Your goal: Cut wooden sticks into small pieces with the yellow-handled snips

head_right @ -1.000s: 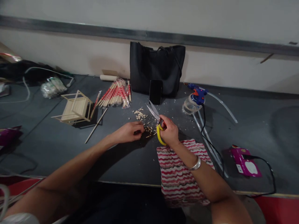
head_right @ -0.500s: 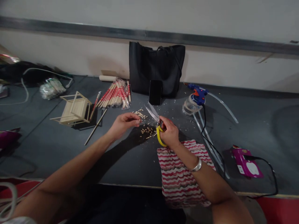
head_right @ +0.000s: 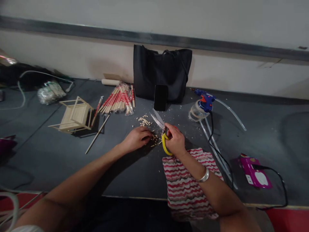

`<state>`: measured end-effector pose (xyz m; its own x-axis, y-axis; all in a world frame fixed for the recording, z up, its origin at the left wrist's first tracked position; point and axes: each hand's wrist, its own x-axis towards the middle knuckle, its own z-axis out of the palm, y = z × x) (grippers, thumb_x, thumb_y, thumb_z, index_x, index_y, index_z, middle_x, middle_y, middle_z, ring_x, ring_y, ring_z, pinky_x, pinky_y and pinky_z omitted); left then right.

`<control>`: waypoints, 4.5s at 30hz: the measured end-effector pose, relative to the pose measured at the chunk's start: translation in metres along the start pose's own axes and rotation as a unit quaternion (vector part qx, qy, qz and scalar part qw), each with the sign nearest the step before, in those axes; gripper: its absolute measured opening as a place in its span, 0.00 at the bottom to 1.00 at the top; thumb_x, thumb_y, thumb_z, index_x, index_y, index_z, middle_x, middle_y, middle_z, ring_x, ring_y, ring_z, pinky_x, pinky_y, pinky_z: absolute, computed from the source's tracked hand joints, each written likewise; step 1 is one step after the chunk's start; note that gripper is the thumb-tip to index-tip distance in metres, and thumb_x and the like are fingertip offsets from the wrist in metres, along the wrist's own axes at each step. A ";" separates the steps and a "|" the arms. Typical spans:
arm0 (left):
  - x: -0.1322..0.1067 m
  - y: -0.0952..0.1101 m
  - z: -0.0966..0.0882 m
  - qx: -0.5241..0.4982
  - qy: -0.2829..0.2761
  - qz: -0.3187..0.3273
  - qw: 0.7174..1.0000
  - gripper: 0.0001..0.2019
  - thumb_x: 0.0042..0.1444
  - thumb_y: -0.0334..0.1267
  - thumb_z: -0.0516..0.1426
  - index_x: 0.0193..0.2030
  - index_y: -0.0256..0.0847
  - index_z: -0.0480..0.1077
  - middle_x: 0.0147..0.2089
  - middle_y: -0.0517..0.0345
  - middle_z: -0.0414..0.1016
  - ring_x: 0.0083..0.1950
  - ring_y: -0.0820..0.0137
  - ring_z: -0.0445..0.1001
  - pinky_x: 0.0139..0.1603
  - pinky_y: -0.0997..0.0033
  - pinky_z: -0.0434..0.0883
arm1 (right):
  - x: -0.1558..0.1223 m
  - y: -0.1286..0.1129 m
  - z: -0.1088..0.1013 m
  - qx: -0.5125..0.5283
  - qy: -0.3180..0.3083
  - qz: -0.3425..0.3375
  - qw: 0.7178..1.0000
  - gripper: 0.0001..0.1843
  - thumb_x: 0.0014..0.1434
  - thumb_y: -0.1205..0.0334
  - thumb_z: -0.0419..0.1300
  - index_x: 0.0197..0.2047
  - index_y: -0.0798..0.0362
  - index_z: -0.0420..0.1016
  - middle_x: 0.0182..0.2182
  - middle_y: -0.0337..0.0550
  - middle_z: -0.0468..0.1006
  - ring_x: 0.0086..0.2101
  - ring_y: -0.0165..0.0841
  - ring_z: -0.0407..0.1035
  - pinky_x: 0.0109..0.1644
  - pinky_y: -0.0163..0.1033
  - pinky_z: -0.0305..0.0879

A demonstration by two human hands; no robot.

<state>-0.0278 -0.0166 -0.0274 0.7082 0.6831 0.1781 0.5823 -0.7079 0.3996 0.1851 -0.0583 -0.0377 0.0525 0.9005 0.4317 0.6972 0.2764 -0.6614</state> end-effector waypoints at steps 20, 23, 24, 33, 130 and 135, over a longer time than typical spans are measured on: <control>0.008 0.019 -0.015 0.027 -0.107 -0.109 0.988 0.06 0.54 0.29 0.55 0.34 0.39 0.74 0.38 0.51 0.76 0.38 0.63 0.77 0.39 0.67 0.72 | 0.001 0.000 0.001 0.003 -0.009 0.010 1.000 0.22 0.52 0.60 0.59 0.51 0.51 0.78 0.24 0.36 0.74 0.24 0.31 0.66 0.35 0.38 0.71; 0.008 0.021 -0.016 0.041 -0.103 -0.112 0.987 0.06 0.53 0.29 0.55 0.34 0.39 0.74 0.38 0.51 0.77 0.37 0.63 0.76 0.39 0.67 0.72 | 0.001 0.001 0.003 0.005 -0.007 0.009 1.000 0.22 0.52 0.60 0.60 0.51 0.51 0.78 0.24 0.36 0.74 0.24 0.31 0.66 0.35 0.38 0.71; 0.008 0.021 -0.016 0.044 -0.097 -0.109 0.988 0.06 0.53 0.29 0.55 0.34 0.39 0.74 0.37 0.51 0.77 0.37 0.64 0.76 0.39 0.67 0.72 | 0.002 0.002 0.003 0.005 -0.005 0.009 1.000 0.22 0.52 0.60 0.60 0.51 0.51 0.78 0.24 0.36 0.74 0.24 0.31 0.66 0.35 0.38 0.71; 0.003 0.014 -0.010 -0.017 -0.011 -0.090 0.996 0.05 0.50 0.28 0.57 0.31 0.39 0.74 0.36 0.54 0.77 0.37 0.66 0.77 0.42 0.67 0.74 | 0.003 0.002 0.004 0.001 -0.001 0.002 1.000 0.21 0.52 0.61 0.60 0.50 0.50 0.79 0.24 0.36 0.74 0.24 0.31 0.66 0.36 0.38 0.71; 0.024 0.031 -0.003 -0.802 0.178 -0.185 0.539 0.08 0.49 0.32 0.69 0.32 0.37 0.74 0.22 0.66 0.66 0.25 0.78 0.66 0.33 0.73 0.72 | -0.007 -0.005 0.000 -0.182 -0.039 -0.085 0.979 0.28 0.49 0.66 0.57 0.55 0.48 0.77 0.37 0.42 0.83 0.35 0.36 0.75 0.40 0.37 0.72; 0.023 0.032 0.000 -0.804 0.177 -0.192 0.535 0.08 0.48 0.32 0.69 0.31 0.37 0.74 0.22 0.65 0.66 0.24 0.77 0.66 0.32 0.72 0.72 | -0.007 -0.005 -0.001 -0.178 -0.051 -0.080 0.979 0.29 0.49 0.66 0.57 0.55 0.48 0.77 0.36 0.42 0.82 0.36 0.36 0.75 0.42 0.36 0.71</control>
<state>0.0074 -0.0233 -0.0101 0.3748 0.9150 -0.1490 -0.6384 0.3713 0.6742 0.1816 -0.0662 -0.0368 -0.1365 0.8894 0.4363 0.8968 0.2980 -0.3270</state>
